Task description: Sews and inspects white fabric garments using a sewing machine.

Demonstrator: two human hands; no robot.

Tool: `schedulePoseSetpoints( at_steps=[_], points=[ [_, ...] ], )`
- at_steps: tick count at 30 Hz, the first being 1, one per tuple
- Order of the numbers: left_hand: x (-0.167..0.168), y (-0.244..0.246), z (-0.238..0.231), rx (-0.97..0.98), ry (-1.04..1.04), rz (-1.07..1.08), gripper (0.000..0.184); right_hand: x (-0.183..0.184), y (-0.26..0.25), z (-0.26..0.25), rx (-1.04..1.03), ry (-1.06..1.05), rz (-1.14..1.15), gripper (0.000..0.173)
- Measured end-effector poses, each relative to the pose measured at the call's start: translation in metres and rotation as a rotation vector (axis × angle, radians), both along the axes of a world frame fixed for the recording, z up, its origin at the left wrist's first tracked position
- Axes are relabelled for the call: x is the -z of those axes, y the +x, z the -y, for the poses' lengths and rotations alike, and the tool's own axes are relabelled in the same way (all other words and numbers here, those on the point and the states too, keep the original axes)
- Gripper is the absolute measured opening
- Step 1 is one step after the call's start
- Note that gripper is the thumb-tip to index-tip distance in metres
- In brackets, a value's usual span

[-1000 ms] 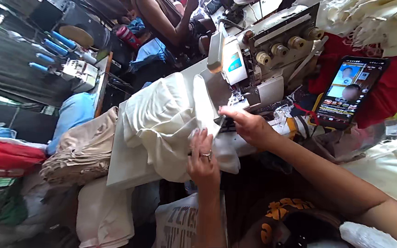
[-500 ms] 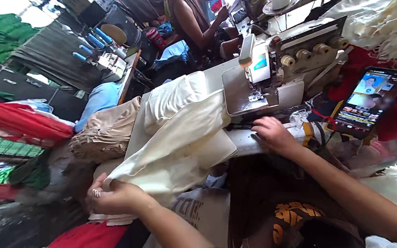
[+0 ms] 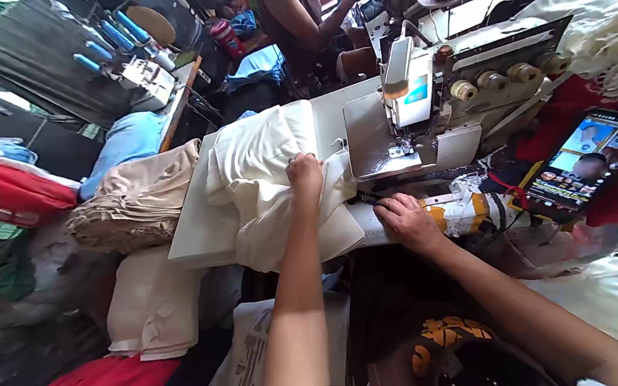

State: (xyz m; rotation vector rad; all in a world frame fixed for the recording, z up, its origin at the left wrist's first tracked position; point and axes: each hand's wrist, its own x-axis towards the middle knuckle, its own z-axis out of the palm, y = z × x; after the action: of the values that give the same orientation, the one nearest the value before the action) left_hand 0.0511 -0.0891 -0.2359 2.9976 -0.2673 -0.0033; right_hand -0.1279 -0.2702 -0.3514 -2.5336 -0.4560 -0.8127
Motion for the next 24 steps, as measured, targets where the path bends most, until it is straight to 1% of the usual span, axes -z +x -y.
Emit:
schedulePoseSetpoints(
  at_steps=[2, 3, 5, 6, 7, 8, 9, 10, 11, 12, 13, 14, 15, 16, 17, 19, 20, 21, 22, 24],
  points=[
    [0.003, 0.013, 0.019, -0.001, 0.131, -0.155, 0.036, 0.001, 0.000, 0.001, 0.009, -0.006, -0.001, 0.021],
    [0.001, 0.009, 0.027, 0.059, 0.188, -0.213, 0.038, 0.001, 0.001, 0.001, 0.012, -0.004, 0.001, 0.021],
    [0.003, -0.006, 0.035, 0.197, 0.200, -0.344, 0.036, 0.001, 0.001, 0.001, 0.016, -0.002, 0.007, 0.022],
    [0.009, -0.011, 0.032, 0.226, 0.175, -0.368, 0.038, 0.001, 0.001, -0.001, 0.015, -0.004, 0.009, 0.022],
    [0.016, -0.012, 0.025, 0.211, 0.099, -0.356, 0.041, 0.001, 0.002, -0.001, 0.016, -0.006, 0.013, 0.022],
    [0.018, -0.013, 0.014, 0.159, -0.028, -0.331, 0.042, 0.001, 0.002, -0.002, 0.022, -0.007, 0.016, 0.023],
    [0.012, -0.018, 0.001, 0.074, -0.178, -0.315, 0.039, 0.002, 0.001, -0.003, 0.033, -0.008, 0.021, 0.023],
    [-0.001, -0.025, -0.015, -0.023, -0.332, -0.286, 0.035, 0.004, -0.001, -0.005, 0.046, -0.011, 0.025, 0.023],
    [-0.019, -0.033, -0.033, -0.095, -0.475, -0.213, 0.033, 0.005, -0.001, -0.006, 0.058, -0.015, 0.026, 0.024],
    [-0.042, -0.040, -0.053, -0.127, -0.583, -0.102, 0.033, 0.005, -0.001, -0.009, 0.069, -0.019, 0.023, 0.023],
    [-0.068, -0.048, -0.073, -0.118, -0.646, 0.019, 0.036, 0.003, 0.000, -0.013, 0.077, -0.022, 0.012, 0.023],
    [-0.097, -0.058, -0.091, -0.085, -0.667, 0.120, 0.041, 0.001, 0.002, -0.018, 0.080, -0.028, -0.009, 0.022],
    [-0.128, -0.072, -0.103, -0.045, -0.656, 0.195, 0.044, -0.003, 0.005, -0.025, 0.074, -0.032, -0.047, 0.022],
    [-0.157, -0.089, -0.109, 0.007, -0.635, 0.260, 0.041, -0.007, 0.010, -0.033, 0.066, -0.034, -0.092, 0.022],
    [-0.184, -0.107, -0.111, 0.083, -0.617, 0.316, 0.036, -0.011, 0.017, -0.040, 0.058, -0.034, -0.149, 0.024],
    [-0.229, -0.143, -0.109, 0.276, -0.568, 0.413, 0.024, -0.024, 0.029, -0.051, 0.019, 0.002, -0.332, 0.031],
    [-0.246, -0.160, -0.106, 0.365, -0.530, 0.474, 0.019, -0.037, 0.032, -0.054, -0.037, 0.066, -0.433, 0.034],
    [-0.261, -0.174, -0.103, 0.446, -0.474, 0.554, 0.017, -0.056, 0.033, -0.054, -0.120, 0.179, -0.503, 0.036],
    [-0.273, -0.185, -0.103, 0.510, -0.415, 0.634, 0.016, -0.076, 0.031, -0.054, -0.215, 0.313, -0.525, 0.037],
    [-0.285, -0.203, -0.100, 0.547, -0.349, 0.738, 0.017, -0.125, 0.016, -0.051, -0.430, 0.575, -0.487, 0.037]
  ],
)
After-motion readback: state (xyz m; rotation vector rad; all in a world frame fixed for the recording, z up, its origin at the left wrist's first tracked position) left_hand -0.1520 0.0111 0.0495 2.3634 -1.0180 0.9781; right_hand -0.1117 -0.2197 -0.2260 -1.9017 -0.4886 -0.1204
